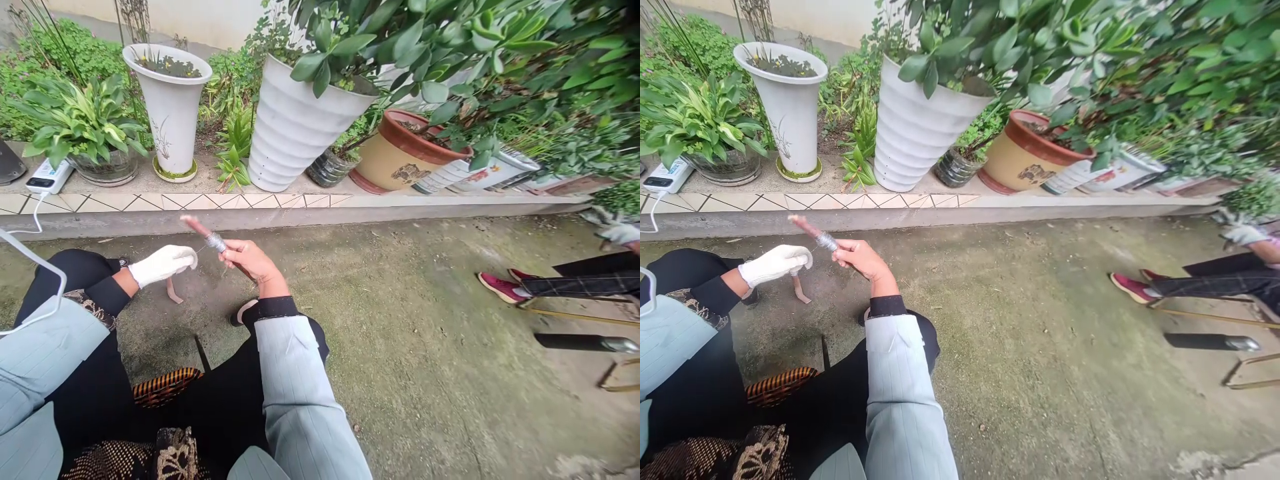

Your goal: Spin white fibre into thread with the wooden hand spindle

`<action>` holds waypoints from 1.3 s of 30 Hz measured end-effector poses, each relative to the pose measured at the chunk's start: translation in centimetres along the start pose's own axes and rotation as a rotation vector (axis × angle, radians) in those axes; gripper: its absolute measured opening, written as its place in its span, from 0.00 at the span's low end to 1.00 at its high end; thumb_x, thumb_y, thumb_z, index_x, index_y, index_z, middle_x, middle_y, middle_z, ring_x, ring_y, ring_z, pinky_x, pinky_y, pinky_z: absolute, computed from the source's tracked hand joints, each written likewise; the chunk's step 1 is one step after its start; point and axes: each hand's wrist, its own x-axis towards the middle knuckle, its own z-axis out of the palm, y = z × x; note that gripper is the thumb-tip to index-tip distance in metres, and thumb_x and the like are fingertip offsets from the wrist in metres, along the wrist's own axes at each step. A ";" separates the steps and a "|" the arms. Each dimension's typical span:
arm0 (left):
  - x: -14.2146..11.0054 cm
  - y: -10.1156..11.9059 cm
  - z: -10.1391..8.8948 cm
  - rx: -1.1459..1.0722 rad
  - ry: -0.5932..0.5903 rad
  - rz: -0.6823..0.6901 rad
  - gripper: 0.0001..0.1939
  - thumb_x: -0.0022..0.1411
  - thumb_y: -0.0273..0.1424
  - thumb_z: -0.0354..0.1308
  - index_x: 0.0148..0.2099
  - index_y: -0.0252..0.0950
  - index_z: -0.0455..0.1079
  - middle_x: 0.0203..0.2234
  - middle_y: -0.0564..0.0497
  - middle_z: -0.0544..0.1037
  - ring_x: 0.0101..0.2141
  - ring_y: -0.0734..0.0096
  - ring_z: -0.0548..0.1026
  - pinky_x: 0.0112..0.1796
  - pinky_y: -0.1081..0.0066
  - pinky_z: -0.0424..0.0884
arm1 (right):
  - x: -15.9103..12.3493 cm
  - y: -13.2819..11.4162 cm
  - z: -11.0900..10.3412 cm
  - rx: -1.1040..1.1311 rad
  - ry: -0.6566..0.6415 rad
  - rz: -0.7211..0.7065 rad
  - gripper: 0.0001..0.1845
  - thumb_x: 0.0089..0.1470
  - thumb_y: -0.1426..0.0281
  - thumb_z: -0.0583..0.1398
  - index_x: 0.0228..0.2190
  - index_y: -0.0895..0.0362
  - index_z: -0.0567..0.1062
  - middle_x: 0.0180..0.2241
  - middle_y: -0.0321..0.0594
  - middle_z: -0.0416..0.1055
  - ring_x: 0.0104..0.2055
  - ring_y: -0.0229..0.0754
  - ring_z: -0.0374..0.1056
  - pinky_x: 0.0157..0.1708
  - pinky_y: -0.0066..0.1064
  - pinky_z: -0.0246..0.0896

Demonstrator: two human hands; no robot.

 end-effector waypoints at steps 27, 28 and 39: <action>-0.4 0.8 0.8 0.091 -0.181 0.030 0.18 0.63 0.41 0.46 0.35 0.33 0.69 0.22 0.54 0.69 0.24 0.76 0.64 0.27 0.77 0.61 | 1.0 1.7 0.4 -0.450 0.287 0.258 0.14 0.51 0.68 0.57 0.39 0.59 0.76 0.26 0.36 0.68 0.22 0.31 0.57 0.24 0.24 0.52; -0.4 0.9 0.8 0.142 -0.183 0.036 0.17 0.63 0.40 0.47 0.34 0.33 0.69 0.23 0.54 0.70 0.24 0.76 0.65 0.28 0.77 0.61 | 1.1 1.7 0.5 -0.600 0.272 0.322 0.12 0.50 0.68 0.58 0.36 0.59 0.77 0.25 0.36 0.68 0.23 0.32 0.58 0.25 0.25 0.52; 0.0 0.2 0.2 -0.042 -0.124 -0.001 0.19 0.60 0.43 0.50 0.35 0.31 0.70 0.25 0.50 0.73 0.25 0.73 0.68 0.28 0.75 0.65 | -0.7 0.2 0.5 -0.214 -0.528 0.166 0.23 0.47 0.64 0.64 0.45 0.61 0.75 0.27 0.34 0.69 0.25 0.30 0.59 0.27 0.24 0.55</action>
